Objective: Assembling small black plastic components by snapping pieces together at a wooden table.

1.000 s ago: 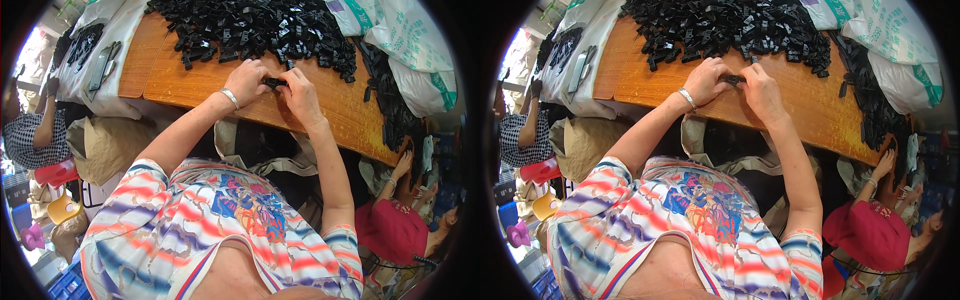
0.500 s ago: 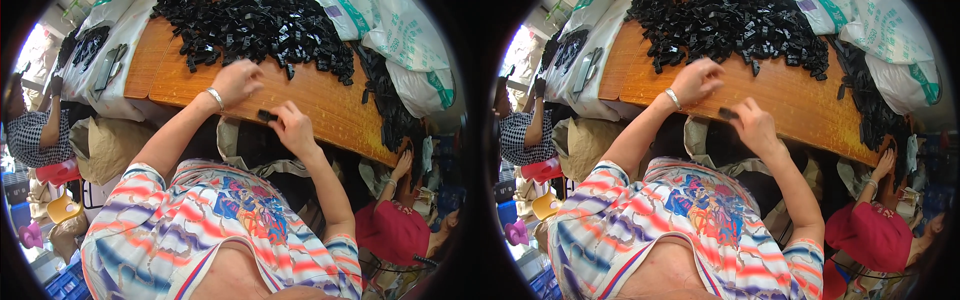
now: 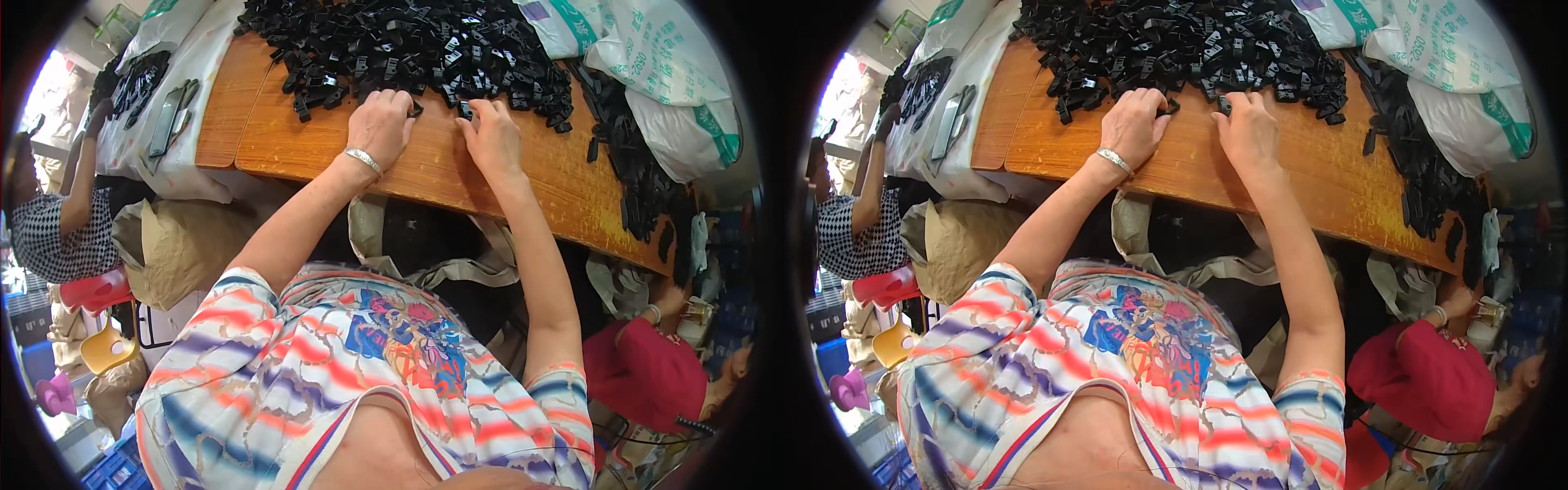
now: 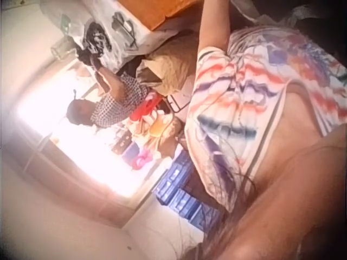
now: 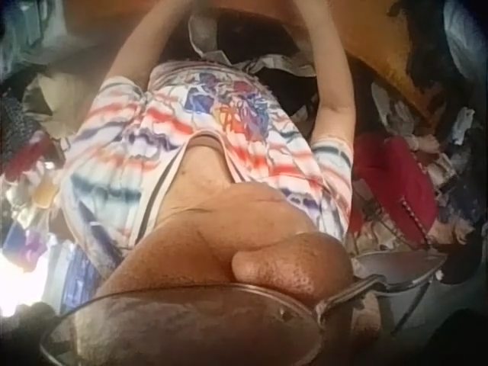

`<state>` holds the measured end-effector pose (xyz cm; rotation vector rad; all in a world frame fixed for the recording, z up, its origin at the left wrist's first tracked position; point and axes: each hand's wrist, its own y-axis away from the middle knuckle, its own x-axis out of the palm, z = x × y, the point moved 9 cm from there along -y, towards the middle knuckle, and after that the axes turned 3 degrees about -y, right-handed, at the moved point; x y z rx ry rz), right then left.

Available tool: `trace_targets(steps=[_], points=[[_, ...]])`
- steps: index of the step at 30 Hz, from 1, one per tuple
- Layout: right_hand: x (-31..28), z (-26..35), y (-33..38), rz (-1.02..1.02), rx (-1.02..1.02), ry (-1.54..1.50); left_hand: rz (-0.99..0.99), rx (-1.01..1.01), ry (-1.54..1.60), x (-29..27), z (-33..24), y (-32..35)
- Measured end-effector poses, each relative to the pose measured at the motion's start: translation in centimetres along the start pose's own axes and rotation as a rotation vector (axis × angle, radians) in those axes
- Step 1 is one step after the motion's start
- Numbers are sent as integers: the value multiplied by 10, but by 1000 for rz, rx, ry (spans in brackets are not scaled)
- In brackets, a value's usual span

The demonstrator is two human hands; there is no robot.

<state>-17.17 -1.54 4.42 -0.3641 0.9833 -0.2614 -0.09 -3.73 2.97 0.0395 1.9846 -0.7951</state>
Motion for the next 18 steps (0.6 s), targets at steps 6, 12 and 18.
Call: trace_targets(steps=[6, 12, 18], points=[[14, -14, 0, 38, -66, 191, 75, -134, 502, 4, 2, 5], [19, -28, 31, 279, 144, -300, 316, -332, 1192, 39, -10, 24], [-3, -7, 37, 173, -32, 130, 237, -15, 428, 24, -16, 16]])
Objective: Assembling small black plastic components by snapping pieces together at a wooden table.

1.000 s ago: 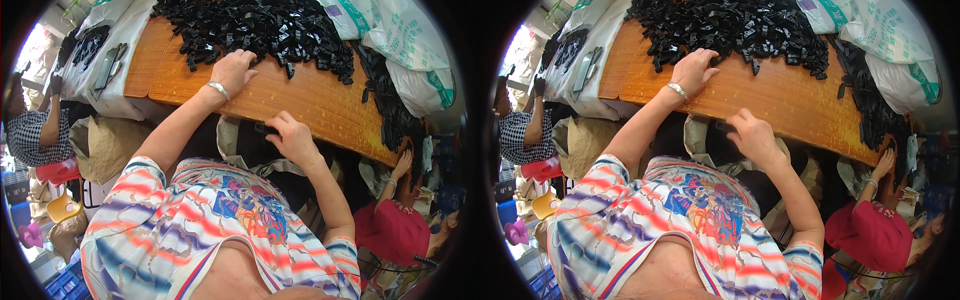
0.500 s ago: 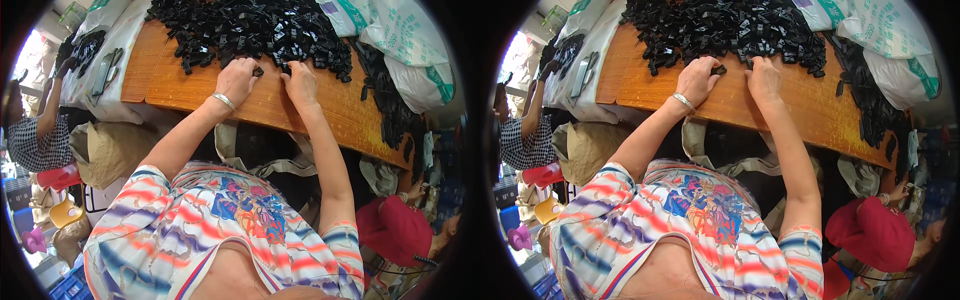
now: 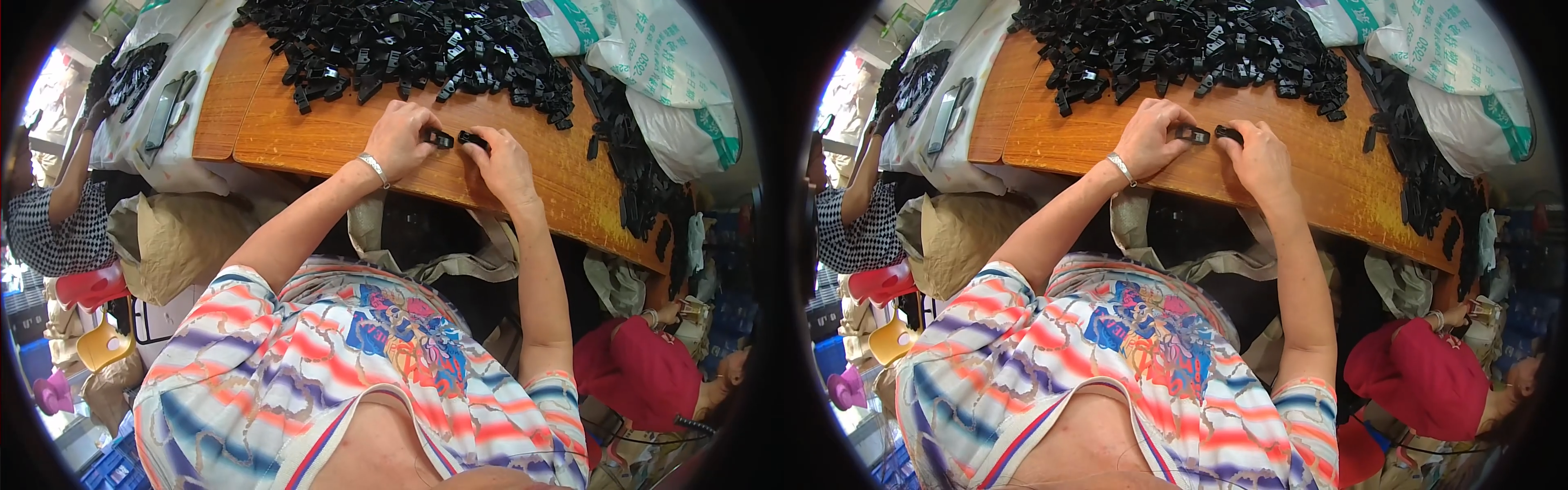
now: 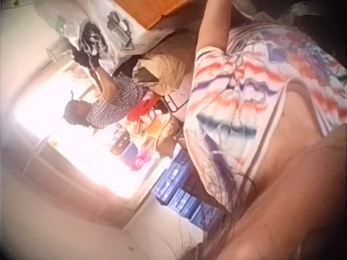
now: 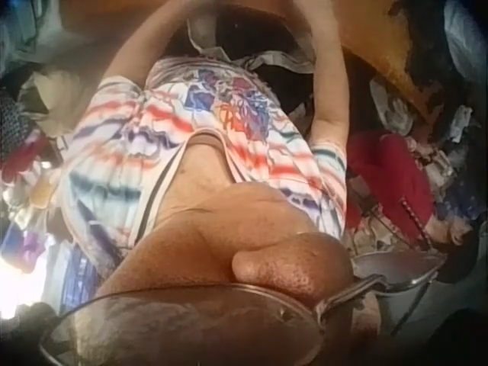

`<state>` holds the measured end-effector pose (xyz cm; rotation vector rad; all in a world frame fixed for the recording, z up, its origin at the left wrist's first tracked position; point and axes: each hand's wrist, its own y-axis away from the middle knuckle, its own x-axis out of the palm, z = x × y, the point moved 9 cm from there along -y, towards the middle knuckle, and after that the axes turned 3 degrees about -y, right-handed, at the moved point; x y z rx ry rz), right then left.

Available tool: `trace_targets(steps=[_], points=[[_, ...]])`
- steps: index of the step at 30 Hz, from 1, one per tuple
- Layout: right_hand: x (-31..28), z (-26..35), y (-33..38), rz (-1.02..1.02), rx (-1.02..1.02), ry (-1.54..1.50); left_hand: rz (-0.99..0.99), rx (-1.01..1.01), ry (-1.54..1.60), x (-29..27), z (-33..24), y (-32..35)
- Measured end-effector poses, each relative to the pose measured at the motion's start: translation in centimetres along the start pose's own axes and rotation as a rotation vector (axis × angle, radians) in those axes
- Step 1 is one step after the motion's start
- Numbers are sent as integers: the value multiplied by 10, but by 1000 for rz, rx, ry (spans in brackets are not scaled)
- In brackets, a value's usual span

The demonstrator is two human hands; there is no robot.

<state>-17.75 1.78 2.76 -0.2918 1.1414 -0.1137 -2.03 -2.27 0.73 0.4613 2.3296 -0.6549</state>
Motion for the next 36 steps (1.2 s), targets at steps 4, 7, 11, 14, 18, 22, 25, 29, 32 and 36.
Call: trace_targets(steps=[4, 7, 11, 14, 18, 22, 25, 29, 32, 36], points=[[2, 4, 2, 56, 51, 127, -13, 10, -105, -5, 2, 0], [-7, 15, 1, -17, 72, -133, 3, -7, -113, -7, 4, 0], [3, 36, -4, -69, -34, -289, -16, -18, -126, -7, 6, 0], [12, 43, -4, -49, -66, -189, 10, -16, -117, -5, 5, 0], [16, 55, -4, -2, -131, -74, 10, -6, -122, -6, 10, -2], [33, 75, 9, -24, -356, 283, 31, -15, -144, -8, 6, -1], [34, 71, 10, -66, -382, 296, 34, 4, -160, -10, 1, -2], [16, 72, 28, -14, -300, 74, 269, 142, -30, -11, 1, -3], [8, 79, 68, 57, -219, -85, 212, 18, 83, -24, 16, -11], [10, 91, 90, 195, -248, -146, -151, -3, -376, -46, 9, -28]])
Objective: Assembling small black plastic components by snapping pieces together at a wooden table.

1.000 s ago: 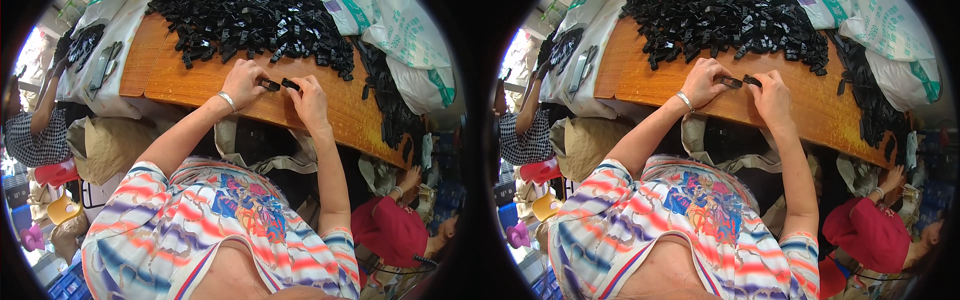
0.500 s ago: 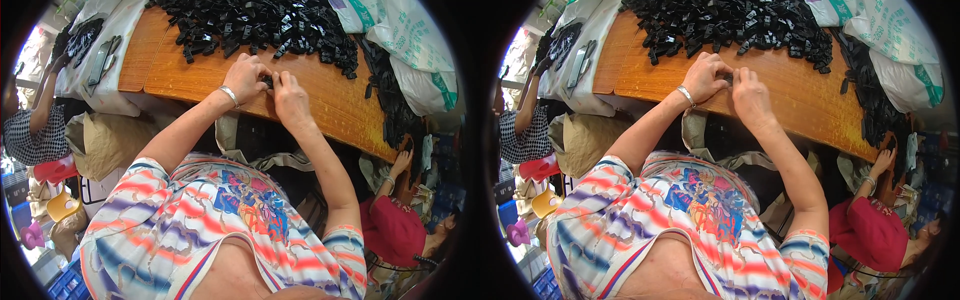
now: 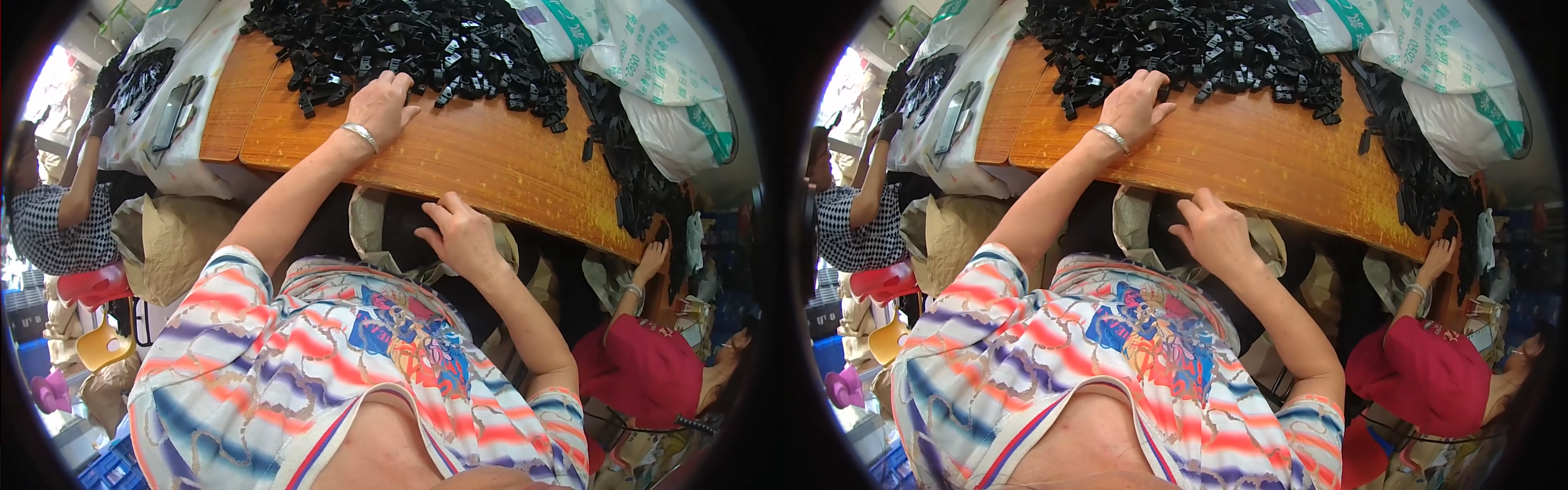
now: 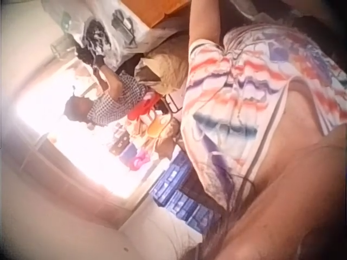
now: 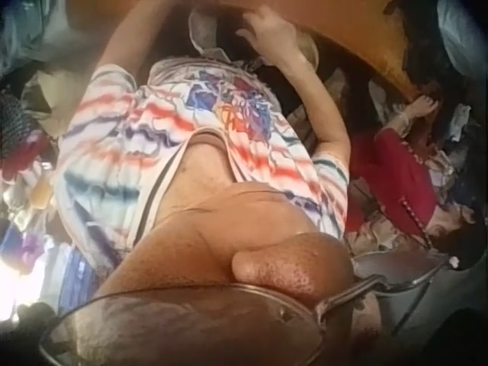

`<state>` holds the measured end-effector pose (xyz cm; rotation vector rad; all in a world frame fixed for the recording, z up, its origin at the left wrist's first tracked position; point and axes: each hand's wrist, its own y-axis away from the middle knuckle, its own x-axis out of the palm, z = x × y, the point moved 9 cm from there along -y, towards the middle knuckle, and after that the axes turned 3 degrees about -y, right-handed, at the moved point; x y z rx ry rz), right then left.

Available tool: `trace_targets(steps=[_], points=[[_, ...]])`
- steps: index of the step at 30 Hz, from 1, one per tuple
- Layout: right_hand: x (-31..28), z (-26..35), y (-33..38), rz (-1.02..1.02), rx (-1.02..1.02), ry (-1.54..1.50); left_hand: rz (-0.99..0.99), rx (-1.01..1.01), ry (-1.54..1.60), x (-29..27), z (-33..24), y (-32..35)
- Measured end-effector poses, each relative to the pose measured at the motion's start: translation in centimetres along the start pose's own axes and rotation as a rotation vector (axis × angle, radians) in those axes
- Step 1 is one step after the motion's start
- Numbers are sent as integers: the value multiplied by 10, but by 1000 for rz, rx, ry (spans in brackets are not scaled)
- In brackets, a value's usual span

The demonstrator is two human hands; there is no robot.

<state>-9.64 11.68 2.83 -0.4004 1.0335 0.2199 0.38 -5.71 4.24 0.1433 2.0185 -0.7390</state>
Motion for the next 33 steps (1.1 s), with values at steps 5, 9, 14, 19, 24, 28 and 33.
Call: trace_targets(steps=[5, 9, 14, 19, 24, 28, 33], points=[[-30, -31, -30, -191, 22, 0, -8, -73, -41, 19, 9, -11], [-45, -67, -72, -363, 59, 94, 55, -238, 145, 22, 19, -4], [-33, -98, -129, -361, 8, 189, 37, -217, 122, 19, 7, 13], [-24, -105, -147, -217, 22, 280, 102, -307, 286, 23, 7, 24], [-21, -109, -124, -81, 134, 110, 157, -124, 381, 26, -20, 38], [-33, -126, -97, -182, 334, -95, 85, 82, 114, 13, -33, 24], [-37, -102, -87, -286, 212, -151, 253, 180, 30, 30, -27, 11]])
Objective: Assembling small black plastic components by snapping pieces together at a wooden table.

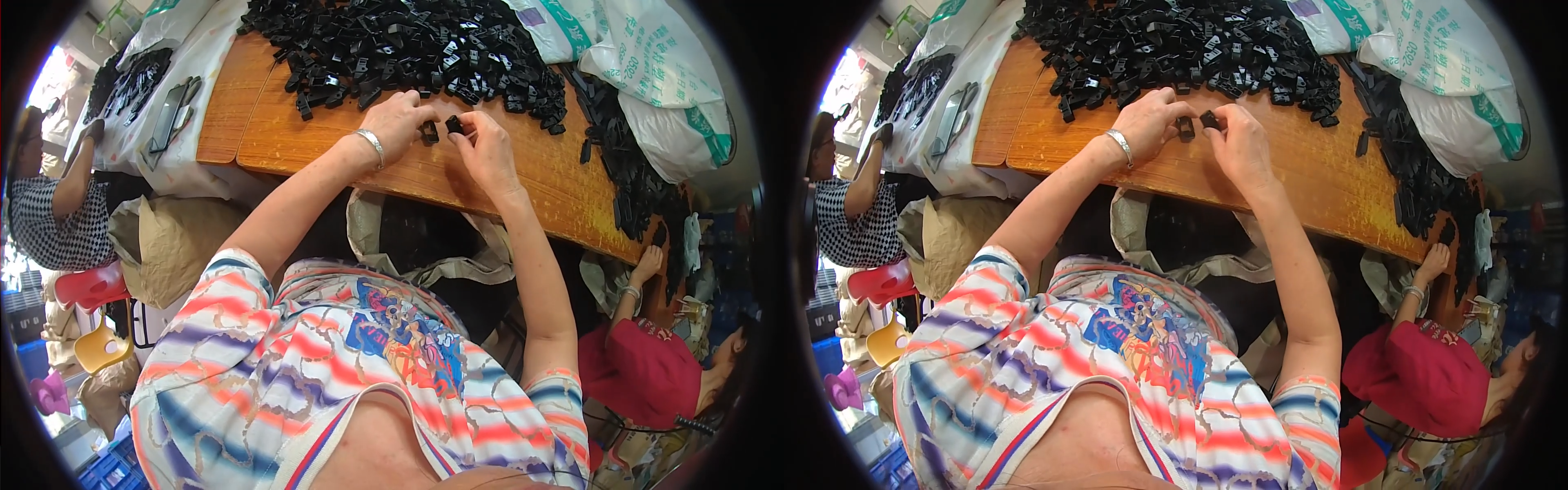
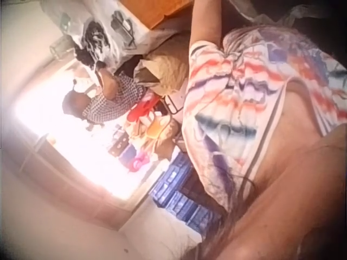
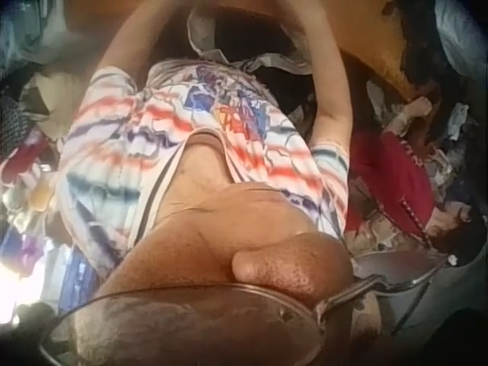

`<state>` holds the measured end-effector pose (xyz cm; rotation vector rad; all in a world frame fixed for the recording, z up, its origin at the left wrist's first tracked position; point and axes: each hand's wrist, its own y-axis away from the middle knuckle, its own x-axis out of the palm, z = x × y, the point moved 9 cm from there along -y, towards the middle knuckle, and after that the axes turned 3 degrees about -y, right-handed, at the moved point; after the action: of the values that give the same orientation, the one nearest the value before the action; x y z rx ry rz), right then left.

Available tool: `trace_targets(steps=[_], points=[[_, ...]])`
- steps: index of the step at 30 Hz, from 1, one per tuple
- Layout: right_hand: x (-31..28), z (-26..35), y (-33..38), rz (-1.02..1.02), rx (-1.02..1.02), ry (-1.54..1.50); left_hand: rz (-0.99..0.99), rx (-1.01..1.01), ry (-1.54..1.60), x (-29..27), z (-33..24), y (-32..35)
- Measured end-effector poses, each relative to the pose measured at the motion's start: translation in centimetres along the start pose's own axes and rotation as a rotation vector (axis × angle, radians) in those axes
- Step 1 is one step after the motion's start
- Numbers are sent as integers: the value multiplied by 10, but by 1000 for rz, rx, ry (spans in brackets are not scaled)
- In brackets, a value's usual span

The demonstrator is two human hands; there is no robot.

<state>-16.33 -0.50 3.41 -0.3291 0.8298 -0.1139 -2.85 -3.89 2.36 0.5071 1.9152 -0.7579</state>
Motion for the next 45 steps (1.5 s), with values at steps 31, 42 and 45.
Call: trace_targets(steps=[31, 42, 45], points=[[13, 45, 65, 201, -130, 130, 60, 32, 209, -5, 25, -13], [-16, 33, 45, 74, -166, 129, -203, -29, -168, -7, 21, -35], [-21, 5, -1, -115, -129, 273, -218, -89, -89, -4, 23, -28]])
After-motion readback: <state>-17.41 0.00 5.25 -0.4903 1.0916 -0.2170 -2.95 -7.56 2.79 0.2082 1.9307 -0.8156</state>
